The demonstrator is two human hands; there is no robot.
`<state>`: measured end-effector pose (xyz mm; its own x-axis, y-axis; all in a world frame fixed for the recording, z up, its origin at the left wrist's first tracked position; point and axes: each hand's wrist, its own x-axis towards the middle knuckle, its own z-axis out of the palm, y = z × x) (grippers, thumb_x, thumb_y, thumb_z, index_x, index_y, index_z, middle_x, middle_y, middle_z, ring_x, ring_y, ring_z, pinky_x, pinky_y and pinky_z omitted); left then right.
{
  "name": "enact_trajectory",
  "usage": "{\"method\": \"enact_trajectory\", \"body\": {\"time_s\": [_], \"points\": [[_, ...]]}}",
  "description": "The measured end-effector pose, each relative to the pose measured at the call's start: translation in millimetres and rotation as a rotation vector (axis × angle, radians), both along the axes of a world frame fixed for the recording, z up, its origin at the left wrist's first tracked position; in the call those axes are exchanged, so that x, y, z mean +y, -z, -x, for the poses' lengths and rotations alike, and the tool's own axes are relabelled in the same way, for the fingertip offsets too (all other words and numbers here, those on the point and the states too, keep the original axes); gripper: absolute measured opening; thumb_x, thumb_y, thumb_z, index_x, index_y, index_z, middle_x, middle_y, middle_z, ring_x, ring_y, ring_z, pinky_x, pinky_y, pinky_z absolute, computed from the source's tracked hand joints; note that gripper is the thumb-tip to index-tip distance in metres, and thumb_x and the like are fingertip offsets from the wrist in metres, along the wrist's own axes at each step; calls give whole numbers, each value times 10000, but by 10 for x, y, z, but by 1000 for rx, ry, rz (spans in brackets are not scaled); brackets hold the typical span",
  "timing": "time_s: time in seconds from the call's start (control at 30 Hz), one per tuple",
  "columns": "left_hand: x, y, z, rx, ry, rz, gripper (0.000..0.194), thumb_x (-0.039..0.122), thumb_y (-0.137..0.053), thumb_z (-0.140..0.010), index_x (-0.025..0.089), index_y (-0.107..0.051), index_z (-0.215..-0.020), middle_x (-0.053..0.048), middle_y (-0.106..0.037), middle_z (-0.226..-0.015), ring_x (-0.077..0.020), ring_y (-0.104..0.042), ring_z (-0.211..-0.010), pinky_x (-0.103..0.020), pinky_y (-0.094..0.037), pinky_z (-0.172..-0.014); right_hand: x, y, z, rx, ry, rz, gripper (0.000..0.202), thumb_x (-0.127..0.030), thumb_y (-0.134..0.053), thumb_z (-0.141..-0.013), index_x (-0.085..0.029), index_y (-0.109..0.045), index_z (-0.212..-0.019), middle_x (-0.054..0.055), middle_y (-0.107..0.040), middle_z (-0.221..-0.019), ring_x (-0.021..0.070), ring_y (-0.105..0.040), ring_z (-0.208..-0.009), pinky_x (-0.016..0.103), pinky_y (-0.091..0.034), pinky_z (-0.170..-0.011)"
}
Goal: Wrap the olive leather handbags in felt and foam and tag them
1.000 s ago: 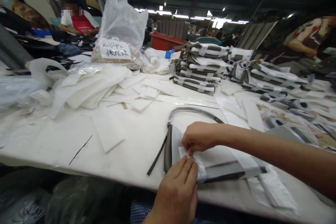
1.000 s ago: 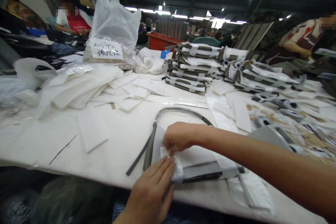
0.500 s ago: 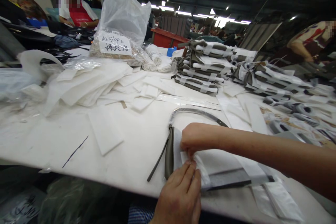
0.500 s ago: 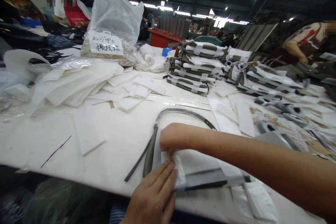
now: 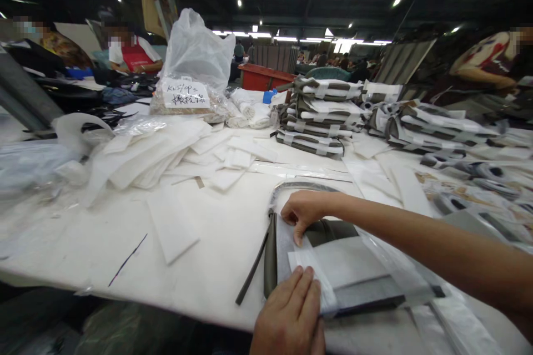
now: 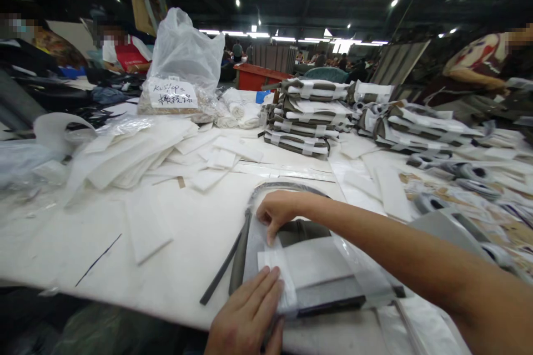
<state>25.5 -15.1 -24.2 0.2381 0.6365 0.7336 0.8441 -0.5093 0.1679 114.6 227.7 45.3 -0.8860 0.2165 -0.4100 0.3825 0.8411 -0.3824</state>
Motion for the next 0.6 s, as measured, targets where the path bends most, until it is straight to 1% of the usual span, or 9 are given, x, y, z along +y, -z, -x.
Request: {"method": "enact_trajectory", "body": {"time_s": [0.03, 0.1, 0.2, 0.27, 0.33, 0.4, 0.47, 0.53, 0.6], "points": [[4, 0, -2, 1, -2, -12, 358, 208, -478, -870, 117, -691, -1143, -73, -703, -1228, -215, -675, -1122, -276, -583, -917, 56, 56, -31, 11, 69, 67, 454, -594, -855, -575, -195, -697, -722, -63, -615, -589, 100, -494, -549, 223, -309, -542], [9, 1, -1, 13, -1, -35, 355, 213, -477, -873, 120, -692, -1141, -67, -709, -1217, -210, -683, -1105, -269, -586, -906, 158, 125, -96, 45, 182, 127, 417, -561, -843, -616, -186, -707, -737, -52, -636, -616, 107, -517, -568, 221, -343, -564], [16, 10, 15, 37, 2, -64, 346, 217, -479, -880, 122, -693, -1135, -59, -715, -1204, -206, -688, -1096, -263, -587, -900, 207, 101, -214, 129, 314, 13, 310, -474, -761, -745, -167, -730, -779, 14, -692, -705, 154, -578, -646, 250, -375, -611], [20, 19, 28, 57, 8, -76, 336, 222, -491, -885, 122, -693, -1134, -60, -717, -1201, -206, -684, -1105, -257, -581, -909, 103, 43, -305, 199, 395, -61, 309, -461, -647, -844, -169, -741, -872, 62, -724, -822, 196, -619, -741, 274, -400, -658], [21, 24, 36, 69, 19, -78, 330, 228, -501, -888, 123, -692, -1135, -62, -716, -1201, -204, -679, -1114, -250, -573, -923, -104, 6, -389, 238, 414, -68, 369, -506, -563, -894, -199, -739, -997, 78, -739, -945, 218, -643, -827, 287, -426, -710], [18, 22, 35, 67, 17, -59, 332, 223, -506, -884, 126, -689, -1144, -61, -712, -1210, -201, -678, -1117, -250, -567, -933, -336, 13, -446, 229, 397, -58, 503, -619, -599, -834, -220, -715, -1117, 93, -731, -1053, 253, -647, -909, 308, -442, -758], [9, 15, 31, 63, 13, -36, 341, 213, -510, -874, 128, -683, -1155, -59, -708, -1218, -200, -679, -1114, -252, -569, -932, -492, 59, -469, 173, 408, -32, 693, -715, -681, -702, -211, -688, -1177, 111, -714, -1097, 286, -634, -943, 324, -445, -764], [0, 7, 26, 66, 12, -29, 351, 205, -512, -858, 128, -680, -1156, -57, -708, -1217, -203, -684, -1105, -259, -582, -913, -524, 128, -467, 128, 451, 28, 728, -745, -715, -631, -200, -699, -1113, 86, -711, -1012, 261, -620, -875, 305, -433, -716], [-9, 0, 22, 71, 16, -22, 365, 196, -519, -837, 129, -675, -1161, -54, -709, -1215, -209, -687, -1099, -268, -594, -894, -462, 201, -459, 134, 481, 127, 622, -731, -719, -636, -197, -716, -956, 17, -671, -821, 189, -570, -732, 265, -394, -630]]}}
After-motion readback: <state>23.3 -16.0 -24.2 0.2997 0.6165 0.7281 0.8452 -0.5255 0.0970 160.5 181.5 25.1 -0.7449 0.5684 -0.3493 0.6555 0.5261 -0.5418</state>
